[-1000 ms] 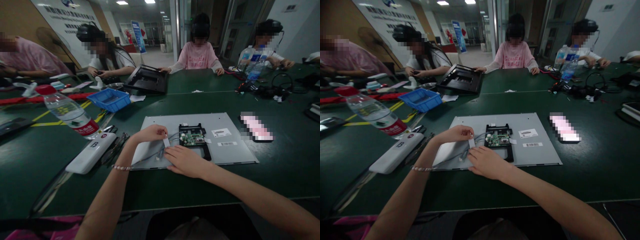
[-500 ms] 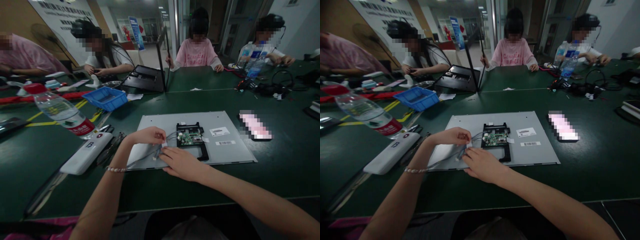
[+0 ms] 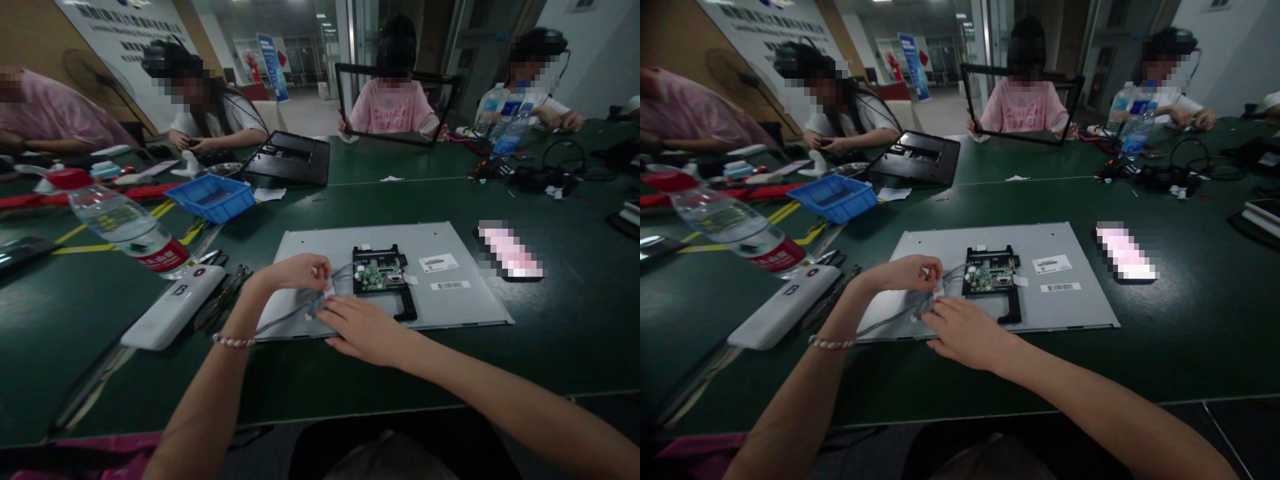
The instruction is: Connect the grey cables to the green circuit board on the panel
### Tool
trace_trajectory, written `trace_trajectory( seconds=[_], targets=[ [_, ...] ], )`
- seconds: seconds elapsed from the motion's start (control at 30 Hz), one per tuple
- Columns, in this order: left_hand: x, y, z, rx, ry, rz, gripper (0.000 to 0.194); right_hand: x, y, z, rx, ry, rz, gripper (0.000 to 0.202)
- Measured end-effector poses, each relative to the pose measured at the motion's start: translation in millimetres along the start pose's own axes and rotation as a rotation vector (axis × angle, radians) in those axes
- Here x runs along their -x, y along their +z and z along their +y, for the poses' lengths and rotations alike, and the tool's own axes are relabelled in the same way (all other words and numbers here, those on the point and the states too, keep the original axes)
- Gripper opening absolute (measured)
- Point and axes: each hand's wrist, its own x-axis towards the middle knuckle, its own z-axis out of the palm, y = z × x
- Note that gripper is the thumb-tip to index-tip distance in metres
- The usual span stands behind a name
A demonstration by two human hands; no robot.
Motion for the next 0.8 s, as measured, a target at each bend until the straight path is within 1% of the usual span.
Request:
trace_trajectory(
  seconds=[0.13,0.5,0.8],
  targets=[
    [-0.6,0.3,-1.9,-0.003,-0.022,-0.001,0.028,-0.6,-0.3,-0.2,0.022,-0.002,-0.002,0.041],
    [-2.5,2.0,-6.8,0.111,-0.031,-0.020,0.020,-0.1,-1.8,0.6,-0.001,-0.002,0.006,0.036],
    [-2.4,1.9,-8.0,0.097,-0.030,-0.026,0.020,-0.3,-5.4,-0.1,0.004,0.017,0.012,0.032]
  ],
)
